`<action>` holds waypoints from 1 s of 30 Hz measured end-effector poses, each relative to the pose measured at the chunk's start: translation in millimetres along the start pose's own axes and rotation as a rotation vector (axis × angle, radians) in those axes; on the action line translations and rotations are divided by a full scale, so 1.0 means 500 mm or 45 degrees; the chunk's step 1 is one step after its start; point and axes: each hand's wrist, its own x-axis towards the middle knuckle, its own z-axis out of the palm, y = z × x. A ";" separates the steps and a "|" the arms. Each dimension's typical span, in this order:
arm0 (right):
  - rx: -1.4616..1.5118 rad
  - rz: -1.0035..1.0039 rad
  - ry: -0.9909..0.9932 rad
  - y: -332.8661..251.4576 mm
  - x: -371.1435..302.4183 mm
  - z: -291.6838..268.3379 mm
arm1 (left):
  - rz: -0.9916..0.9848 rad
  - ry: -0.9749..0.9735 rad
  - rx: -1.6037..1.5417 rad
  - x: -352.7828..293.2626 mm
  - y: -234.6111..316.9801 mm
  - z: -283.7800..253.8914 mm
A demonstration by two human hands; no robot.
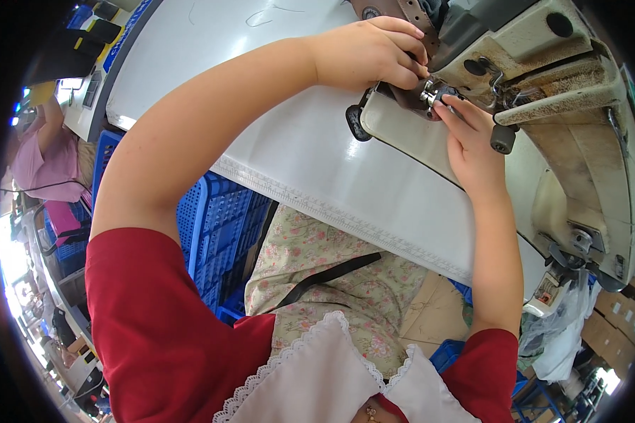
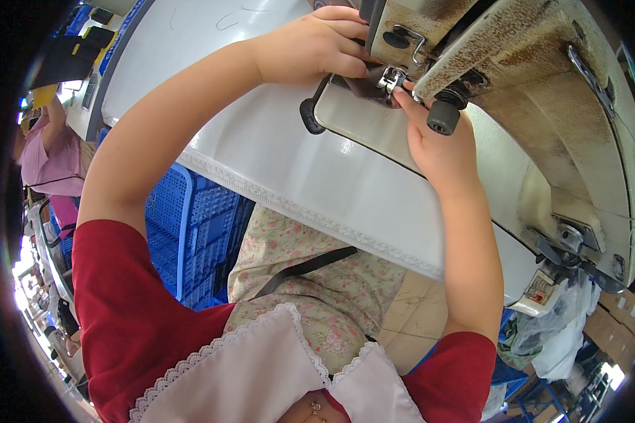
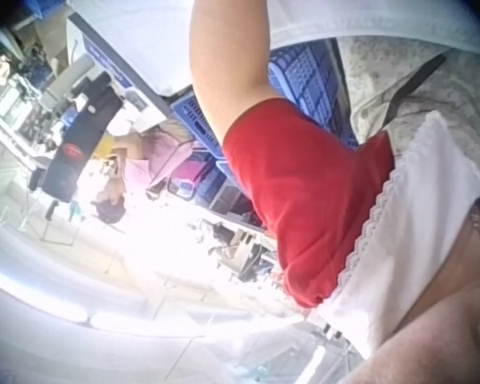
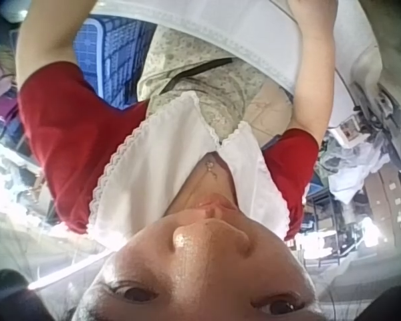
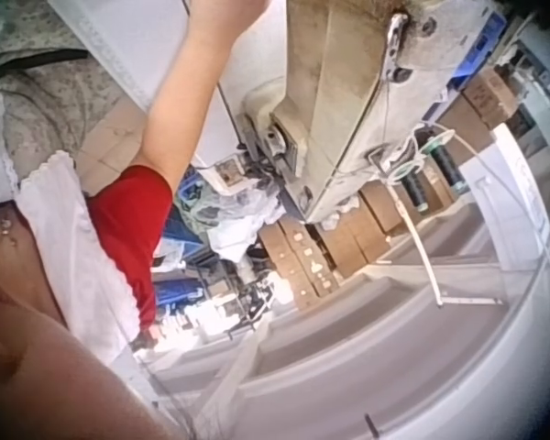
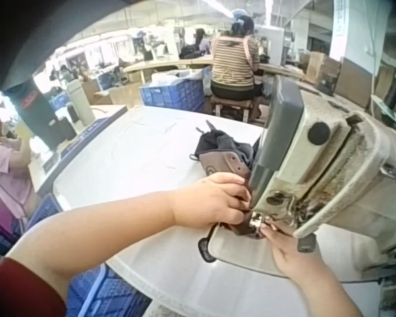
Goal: Stitching the components of a leather boot upper using an industrial sewing machine.
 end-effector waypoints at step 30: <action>-0.016 0.170 -0.117 0.016 -0.010 0.009 | -0.040 0.002 -0.022 0.005 -0.003 -0.001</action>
